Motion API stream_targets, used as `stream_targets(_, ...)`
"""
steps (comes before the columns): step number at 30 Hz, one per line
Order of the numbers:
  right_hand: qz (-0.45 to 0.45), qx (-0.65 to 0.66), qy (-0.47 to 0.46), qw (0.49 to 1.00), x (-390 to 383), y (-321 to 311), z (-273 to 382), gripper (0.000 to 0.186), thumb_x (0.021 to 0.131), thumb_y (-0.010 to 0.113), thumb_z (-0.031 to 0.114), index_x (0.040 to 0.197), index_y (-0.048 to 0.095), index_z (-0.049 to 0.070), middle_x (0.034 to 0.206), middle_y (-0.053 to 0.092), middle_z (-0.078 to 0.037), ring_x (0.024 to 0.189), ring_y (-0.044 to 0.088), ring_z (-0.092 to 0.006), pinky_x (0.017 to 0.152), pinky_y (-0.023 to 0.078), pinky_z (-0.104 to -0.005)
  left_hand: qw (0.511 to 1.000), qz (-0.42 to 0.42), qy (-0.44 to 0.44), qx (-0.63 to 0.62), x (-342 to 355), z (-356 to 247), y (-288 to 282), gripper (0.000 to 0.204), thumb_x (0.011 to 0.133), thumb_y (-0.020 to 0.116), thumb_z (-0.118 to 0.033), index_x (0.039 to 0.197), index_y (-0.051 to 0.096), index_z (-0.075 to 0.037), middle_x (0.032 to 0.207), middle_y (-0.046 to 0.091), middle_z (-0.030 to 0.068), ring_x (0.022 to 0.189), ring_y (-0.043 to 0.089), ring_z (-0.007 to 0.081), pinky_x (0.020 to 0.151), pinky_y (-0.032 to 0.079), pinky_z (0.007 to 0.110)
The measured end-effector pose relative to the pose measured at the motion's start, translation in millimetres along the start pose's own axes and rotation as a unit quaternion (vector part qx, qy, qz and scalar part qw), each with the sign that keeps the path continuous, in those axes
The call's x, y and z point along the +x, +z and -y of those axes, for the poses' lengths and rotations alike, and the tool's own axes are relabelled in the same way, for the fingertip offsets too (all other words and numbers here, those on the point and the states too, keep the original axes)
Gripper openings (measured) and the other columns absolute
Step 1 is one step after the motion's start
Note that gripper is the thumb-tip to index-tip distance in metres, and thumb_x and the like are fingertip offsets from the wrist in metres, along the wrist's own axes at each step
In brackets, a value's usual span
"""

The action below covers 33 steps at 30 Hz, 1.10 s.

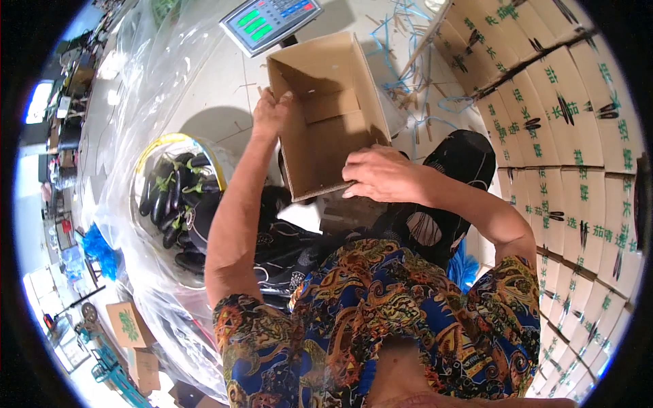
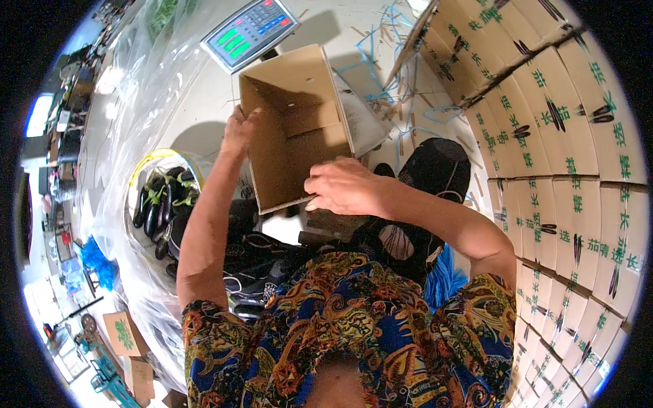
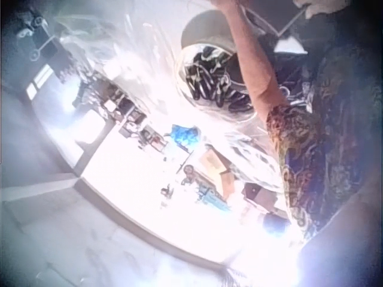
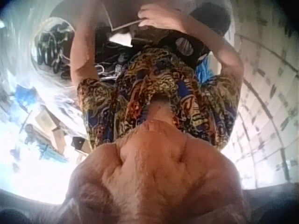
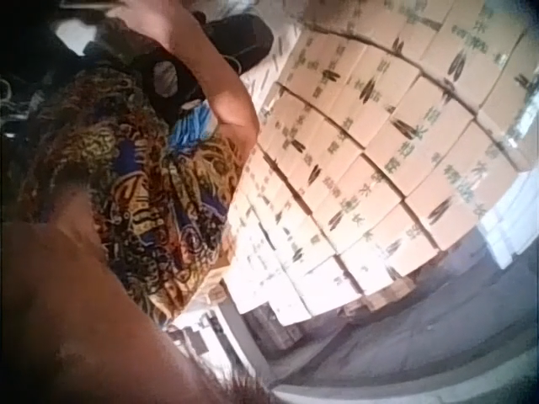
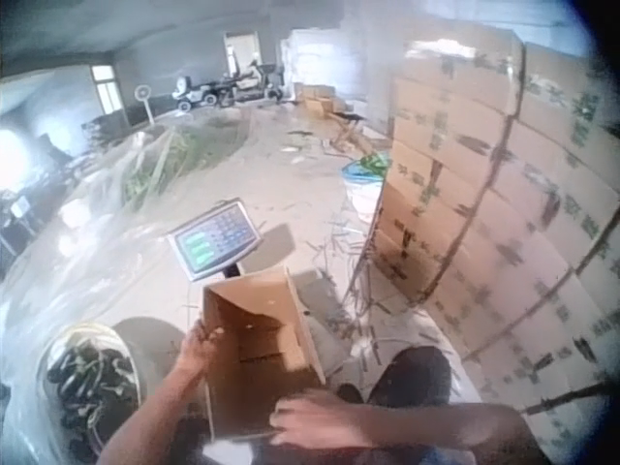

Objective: The person tapes a cardboard box closed using a tape dispenser, places a blue plastic bag inside another box, and transfers eggplants from a bin into the lined box.

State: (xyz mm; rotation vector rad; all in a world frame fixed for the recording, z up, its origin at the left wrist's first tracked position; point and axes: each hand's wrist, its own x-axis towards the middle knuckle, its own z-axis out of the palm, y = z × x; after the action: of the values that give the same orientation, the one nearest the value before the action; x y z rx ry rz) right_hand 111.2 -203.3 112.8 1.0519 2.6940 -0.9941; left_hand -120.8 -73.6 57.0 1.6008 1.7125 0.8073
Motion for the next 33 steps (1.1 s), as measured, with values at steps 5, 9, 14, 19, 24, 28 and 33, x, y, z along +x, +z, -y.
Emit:
stream_targets(5, -0.497, -0.189, 0.043, 0.846, 39, -11, -19, 0.053, 0.074, 0.079, 0.032, 0.114, 0.058, 0.004, 0.115, 0.057, -0.015, 0.100, 0.057, -0.0290, 0.084, 0.048, -0.0444, 0.995, -0.028, -0.020, 0.094, -14, 35, 1, 0.042, 0.096, 0.047, -0.039, 0.111, 0.061, -0.002, 0.102, 0.065, 0.0273, 0.102, 0.061, 0.0429, 0.086, 0.050, 0.049)
stream_targets(9, -0.321, 0.448, 0.269, 0.790, 45, 1, -126, 0.058, 0.087, 0.068, 0.040, 0.127, 0.054, 0.001, 0.120, 0.059, -0.010, 0.110, 0.057, -0.0266, 0.092, 0.046, -0.0416, 0.990, -0.077, 0.050, 0.112, -15, 18, 25, 0.045, 0.096, 0.045, -0.042, 0.096, 0.063, 0.000, 0.093, 0.067, 0.0263, 0.087, 0.065, 0.0442, 0.079, 0.052, 0.051)
stream_targets(14, -0.303, 0.565, 0.306, 0.704, 11, 25, -123, 0.058, 0.094, 0.055, 0.048, 0.129, 0.055, 0.001, 0.118, 0.063, -0.011, 0.103, 0.061, -0.0179, 0.088, 0.049, -0.0300, 0.966, -0.040, 0.014, -0.253, -44, 94, 2, 0.052, 0.094, 0.051, -0.045, 0.116, 0.061, 0.001, 0.097, 0.067, 0.0218, 0.089, 0.066, 0.0353, 0.082, 0.051, 0.040)
stream_targets(19, -0.253, 0.558, 0.335, 0.716, -6, 47, -152, 0.063, 0.097, 0.047, 0.053, 0.132, 0.050, 0.001, 0.123, 0.059, -0.011, 0.105, 0.059, -0.0211, 0.087, 0.050, -0.0322, 0.989, -0.130, -0.073, 0.013, -58, 112, 30, 0.048, 0.091, 0.060, -0.039, 0.129, 0.052, -0.010, 0.107, 0.065, 0.0187, 0.090, 0.065, 0.0335, 0.081, 0.052, 0.039)
stream_targets(24, -0.439, 0.430, 0.448, 0.650, 8, 98, -187, 0.063, 0.098, 0.041, 0.053, 0.137, 0.044, 0.003, 0.131, 0.052, -0.015, 0.112, 0.054, -0.0259, 0.092, 0.046, -0.0352, 0.978, -0.168, 0.105, 0.058, -59, 98, 53, 0.052, 0.091, 0.058, -0.036, 0.139, 0.045, -0.020, 0.148, 0.036, 0.0132, 0.127, 0.043, 0.0347, 0.100, 0.037, 0.052)
stream_targets(28, -0.439, 0.340, 0.467, 0.688, 20, 145, -191, 0.061, 0.097, 0.045, 0.048, 0.138, 0.044, 0.003, 0.132, 0.052, -0.016, 0.114, 0.053, -0.0286, 0.095, 0.044, -0.0376, 0.965, -0.022, -0.029, -0.261, -62, 110, 95, 0.057, 0.100, 0.038, -0.041, 0.151, 0.029, -0.017, 0.155, 0.029, 0.0106, 0.140, 0.031, 0.0279, 0.113, 0.027, 0.037)
stream_targets(33, -0.431, 0.156, 0.491, 0.740, 29, 155, -214, 0.058, 0.096, 0.049, 0.041, 0.139, 0.043, 0.003, 0.132, 0.051, -0.018, 0.116, 0.052, -0.0320, 0.098, 0.042, -0.0405, 0.876, 0.040, -0.041, -0.480, -61, 94, 117, 0.059, 0.103, 0.027, -0.048, 0.154, 0.022, -0.018, 0.150, 0.034, 0.0081, 0.135, 0.031, 0.0189, 0.114, 0.019, 0.027)
